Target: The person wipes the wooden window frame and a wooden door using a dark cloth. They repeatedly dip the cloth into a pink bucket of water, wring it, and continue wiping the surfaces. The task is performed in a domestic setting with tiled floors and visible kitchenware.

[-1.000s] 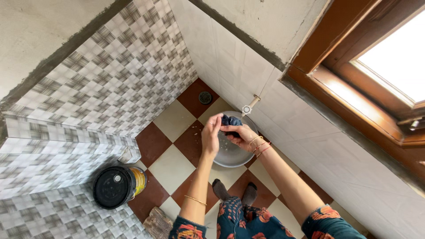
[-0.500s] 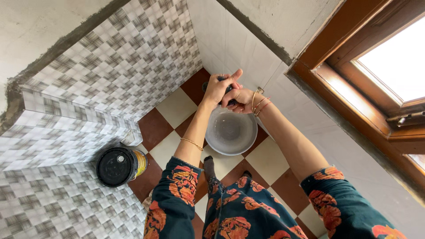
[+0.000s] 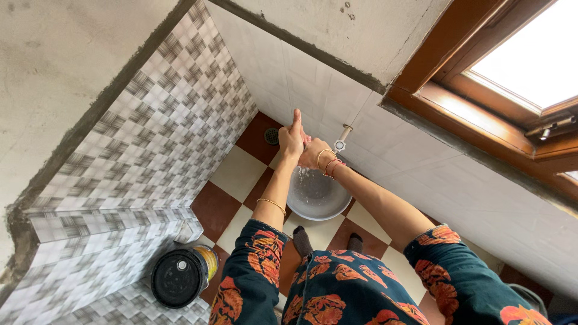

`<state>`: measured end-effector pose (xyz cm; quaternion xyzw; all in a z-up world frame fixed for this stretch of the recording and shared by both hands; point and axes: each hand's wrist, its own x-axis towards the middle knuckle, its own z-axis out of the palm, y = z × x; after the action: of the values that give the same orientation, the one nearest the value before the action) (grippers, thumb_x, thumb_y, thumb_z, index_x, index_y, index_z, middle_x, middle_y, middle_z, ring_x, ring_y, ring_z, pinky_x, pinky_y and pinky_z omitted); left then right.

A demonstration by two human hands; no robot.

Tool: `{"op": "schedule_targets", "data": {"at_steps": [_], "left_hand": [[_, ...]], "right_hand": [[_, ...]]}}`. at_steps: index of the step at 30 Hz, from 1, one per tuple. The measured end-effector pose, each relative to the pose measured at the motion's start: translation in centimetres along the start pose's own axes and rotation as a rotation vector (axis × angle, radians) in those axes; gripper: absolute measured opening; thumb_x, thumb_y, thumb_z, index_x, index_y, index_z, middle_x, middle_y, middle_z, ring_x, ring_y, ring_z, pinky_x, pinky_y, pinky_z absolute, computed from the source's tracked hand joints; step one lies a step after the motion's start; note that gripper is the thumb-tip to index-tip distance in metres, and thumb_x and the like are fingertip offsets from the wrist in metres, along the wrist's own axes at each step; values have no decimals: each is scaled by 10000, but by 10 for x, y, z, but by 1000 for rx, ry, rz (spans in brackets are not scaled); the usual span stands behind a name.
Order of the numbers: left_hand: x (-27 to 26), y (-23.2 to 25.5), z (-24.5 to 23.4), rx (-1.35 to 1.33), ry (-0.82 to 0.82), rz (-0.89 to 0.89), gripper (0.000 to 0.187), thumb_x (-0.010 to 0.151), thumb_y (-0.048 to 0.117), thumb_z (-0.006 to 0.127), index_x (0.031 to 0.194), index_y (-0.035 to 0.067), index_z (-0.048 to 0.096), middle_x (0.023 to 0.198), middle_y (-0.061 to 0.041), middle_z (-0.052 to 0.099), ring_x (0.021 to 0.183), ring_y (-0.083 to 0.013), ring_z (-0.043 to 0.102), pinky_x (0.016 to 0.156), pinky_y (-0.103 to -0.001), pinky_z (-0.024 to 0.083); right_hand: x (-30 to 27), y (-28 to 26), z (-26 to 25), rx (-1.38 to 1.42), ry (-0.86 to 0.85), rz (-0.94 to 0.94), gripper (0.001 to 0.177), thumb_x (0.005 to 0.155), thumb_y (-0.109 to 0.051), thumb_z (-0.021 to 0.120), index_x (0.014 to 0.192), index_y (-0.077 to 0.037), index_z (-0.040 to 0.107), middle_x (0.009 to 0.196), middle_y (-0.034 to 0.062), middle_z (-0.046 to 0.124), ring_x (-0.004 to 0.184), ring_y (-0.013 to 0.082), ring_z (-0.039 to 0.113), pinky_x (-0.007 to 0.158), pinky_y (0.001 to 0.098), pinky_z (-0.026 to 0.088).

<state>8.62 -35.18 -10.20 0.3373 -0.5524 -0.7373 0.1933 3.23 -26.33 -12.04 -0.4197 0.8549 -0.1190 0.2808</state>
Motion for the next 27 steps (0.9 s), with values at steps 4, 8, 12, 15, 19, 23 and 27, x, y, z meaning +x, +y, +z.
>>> {"op": "schedule_targets", "data": {"at_steps": [4,8,12,15,19,23,27], "left_hand": [[9,-14,0,-4,70,-40,793,976,659,496,461,79,334,438,-39,407,425,-175,474,504,-351,473],[16,-30,1,27,191,-81,808,1007,658,413,476,53,347,455,-48,422,421,-180,466,494,-364,478],[18,-37,2,133,409,-283,778,1034,635,429,552,25,400,534,-77,501,485,-237,514,534,-427,482],[2,-23,-1,360,418,-196,541,979,495,550,692,40,609,697,-74,652,654,-226,619,655,-409,499],[-36,85,-19,141,301,368,267,847,164,787,989,-23,658,990,-126,700,863,-197,666,781,-323,546],[-125,243,-89,188,128,586,188,929,202,722,1033,49,686,1013,-107,707,862,-139,684,759,-285,594],[-131,223,-69,266,132,690,204,921,204,722,1043,47,677,1018,-114,708,866,-149,689,751,-298,602]], "right_hand": [[-25,-28,-21,151,-35,338,509,798,-461,705,1113,-61,690,984,183,753,909,378,730,803,474,587],[-41,-42,-25,73,104,288,393,864,-436,645,1080,-119,731,920,170,760,859,380,726,765,479,576],[-48,-47,-20,10,226,236,343,861,-444,661,1095,-206,739,846,163,752,789,372,728,697,490,564],[-57,-50,-13,-5,281,226,443,765,-441,764,1074,-131,692,824,181,733,780,384,716,683,497,560],[-103,-29,-15,170,205,253,416,670,-212,761,1068,-111,690,864,201,733,842,404,710,763,495,564],[-177,7,-17,345,273,247,489,601,-157,799,1066,-79,667,891,204,727,898,399,701,809,467,556],[-245,41,-6,464,283,392,389,591,-165,801,952,-98,673,832,184,734,846,397,701,766,457,557]]}}
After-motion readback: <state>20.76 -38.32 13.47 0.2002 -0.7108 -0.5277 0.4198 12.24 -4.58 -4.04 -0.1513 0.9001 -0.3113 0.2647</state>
